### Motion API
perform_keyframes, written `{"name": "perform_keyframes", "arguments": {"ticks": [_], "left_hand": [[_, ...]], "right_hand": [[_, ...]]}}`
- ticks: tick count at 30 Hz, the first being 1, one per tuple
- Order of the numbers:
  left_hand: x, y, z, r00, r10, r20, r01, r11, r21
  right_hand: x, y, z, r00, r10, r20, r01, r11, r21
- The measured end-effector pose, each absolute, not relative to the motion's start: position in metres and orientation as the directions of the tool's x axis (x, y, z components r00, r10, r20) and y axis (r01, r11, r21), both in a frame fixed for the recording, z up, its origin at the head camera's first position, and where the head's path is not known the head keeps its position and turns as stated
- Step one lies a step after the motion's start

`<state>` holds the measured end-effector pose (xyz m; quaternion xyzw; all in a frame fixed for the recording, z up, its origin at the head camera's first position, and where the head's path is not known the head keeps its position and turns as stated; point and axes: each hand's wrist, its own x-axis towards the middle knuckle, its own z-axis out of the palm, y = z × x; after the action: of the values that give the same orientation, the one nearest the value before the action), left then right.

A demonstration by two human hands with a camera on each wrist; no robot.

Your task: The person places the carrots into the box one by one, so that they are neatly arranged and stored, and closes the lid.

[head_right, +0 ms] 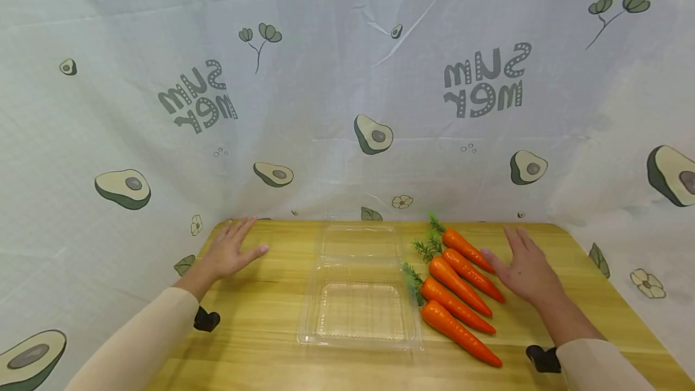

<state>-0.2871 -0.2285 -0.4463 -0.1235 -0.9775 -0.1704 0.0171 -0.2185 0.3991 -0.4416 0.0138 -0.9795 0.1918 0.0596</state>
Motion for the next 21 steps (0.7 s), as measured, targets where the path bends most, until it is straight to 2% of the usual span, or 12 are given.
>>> {"name": "perform_keyframes", "arguments": {"ticks": [11, 21], "left_hand": [[-0.282, -0.226, -0.449, -0.967, 0.244, 0.068, 0.25, 0.871, 0.423], [-0.279, -0.222, -0.454, -0.961, 0.267, 0.077, 0.266, 0.803, 0.533]], "right_hand": [[-0.213, 0.387, -0.437, -0.991, 0.001, 0.136, -0.068, 0.861, -0.504], [-0.206, 0.382, -0.431, -1.0, 0.006, 0.012, -0.003, 0.79, -0.613]]}}
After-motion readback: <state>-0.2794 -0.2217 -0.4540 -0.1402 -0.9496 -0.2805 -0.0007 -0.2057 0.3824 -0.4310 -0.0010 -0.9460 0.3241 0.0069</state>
